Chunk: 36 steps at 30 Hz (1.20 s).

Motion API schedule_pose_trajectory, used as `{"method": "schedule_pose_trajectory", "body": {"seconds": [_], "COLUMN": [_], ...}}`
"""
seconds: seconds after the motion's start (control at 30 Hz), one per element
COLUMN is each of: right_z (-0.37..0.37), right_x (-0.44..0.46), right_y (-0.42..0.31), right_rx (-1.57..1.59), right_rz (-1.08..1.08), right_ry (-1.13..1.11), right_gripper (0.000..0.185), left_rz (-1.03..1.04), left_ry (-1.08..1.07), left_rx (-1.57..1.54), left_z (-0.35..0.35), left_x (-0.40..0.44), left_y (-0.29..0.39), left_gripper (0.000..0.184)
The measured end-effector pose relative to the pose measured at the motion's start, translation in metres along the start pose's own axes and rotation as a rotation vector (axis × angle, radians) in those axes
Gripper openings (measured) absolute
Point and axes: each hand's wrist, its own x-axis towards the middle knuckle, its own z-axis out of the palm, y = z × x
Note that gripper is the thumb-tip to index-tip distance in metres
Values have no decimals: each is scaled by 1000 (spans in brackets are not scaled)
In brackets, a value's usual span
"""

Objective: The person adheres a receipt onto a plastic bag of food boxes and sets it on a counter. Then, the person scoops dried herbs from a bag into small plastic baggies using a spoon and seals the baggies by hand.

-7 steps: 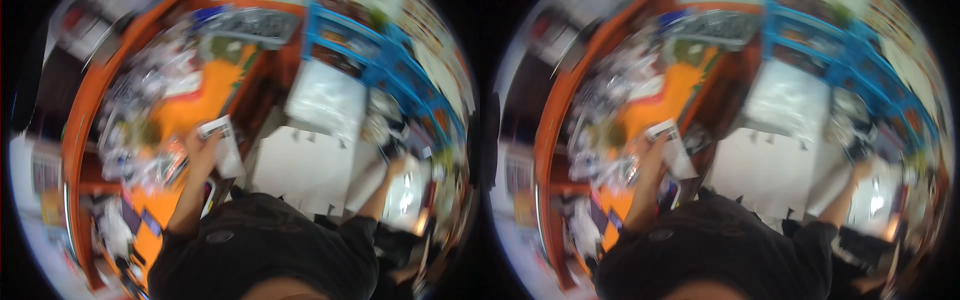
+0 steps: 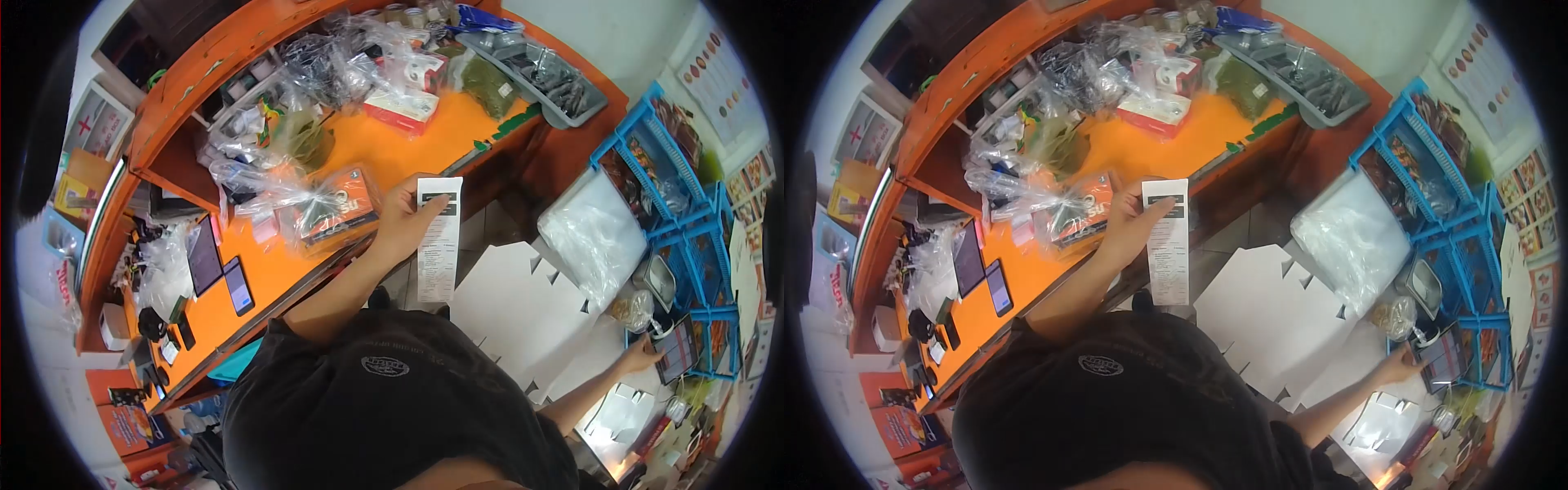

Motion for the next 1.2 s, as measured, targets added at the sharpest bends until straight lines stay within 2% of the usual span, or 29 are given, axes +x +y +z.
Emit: {"method": "schedule_pose_trajectory", "body": {"seconds": [0.03,0.07,0.1,0.13,0.17,0.2,0.23,0.27,0.3,0.33,0.43,0.5,0.6,0.63,0.7,0.77,0.83,0.97,1.03,1.1,1.13,1.17,1.2], "right_z": [13,-1,14,7,22,31,26,31,40,52,70,67,61,49,61,76,91,105,103,100,100,104,108], "right_x": [-4,-55,-92,-134,-174,-201,-225,-256,-274,-287,-324,-346,-365,-369,-380,-381,-376,-390,-401,-415,-419,-425,-430], "right_y": [-21,-170,-210,-287,-314,-352,-396,-423,-440,-450,-473,-484,-476,-481,-479,-485,-486,-458,-444,-432,-431,-425,-422], "right_rx": [328,298,586,770,867,736,736,1020,1040,1021,1038,1071,1075,965,878,789,602,319,416,513,476,503,536], "right_rz": [-35,109,144,183,145,-151,-302,-31,-134,-271,-203,-180,-162,-100,-191,-283,-339,-321,-122,101,128,140,153], "right_ry": [-39,-270,-442,-677,-849,-978,-1083,-1157,-1132,-1163,-1253,-1225,-1577,-1670,-1497,-1317,-1320,-1440,-1581,-1709,-1755,-1762,-1770], "right_gripper": [63,66,65,64,55,36,15,13,11,28,72,89,91,88,86,83,85,87,92,97,99,99,99], "left_rz": [9,11,31,28,24,23,28,30,36,41,32,-4,137,134,186,164,146,35,-19,-146,-212,-108,-169], "left_ry": [13,20,36,43,51,63,44,29,19,13,28,37,117,133,195,115,42,1,-27,-28,-28,-14,-56], "left_rx": [1,-2,-3,-7,-6,-10,-5,-7,-5,-1,-123,-131,-159,-92,-68,69,141,663,889,964,999,1028,1000], "left_z": [-2,-6,-8,-10,-13,-14,-20,-26,-33,-39,-65,-90,-118,-129,-150,-174,-195,-217,-229,-236,-240,-249,-254], "left_x": [1,-1,-4,-7,-11,-10,-12,-15,-19,-23,-31,-32,-15,1,44,94,144,156,143,127,121,119,121], "left_y": [5,1,-6,-8,-7,-8,-11,-10,-7,-5,3,4,13,22,30,24,-19,-63,-73,-56,-51,-68,-75], "left_gripper": [14,14,13,13,13,13,17,18,19,21,23,23,24,26,24,21,17,20,27,22,21,28,27]}}
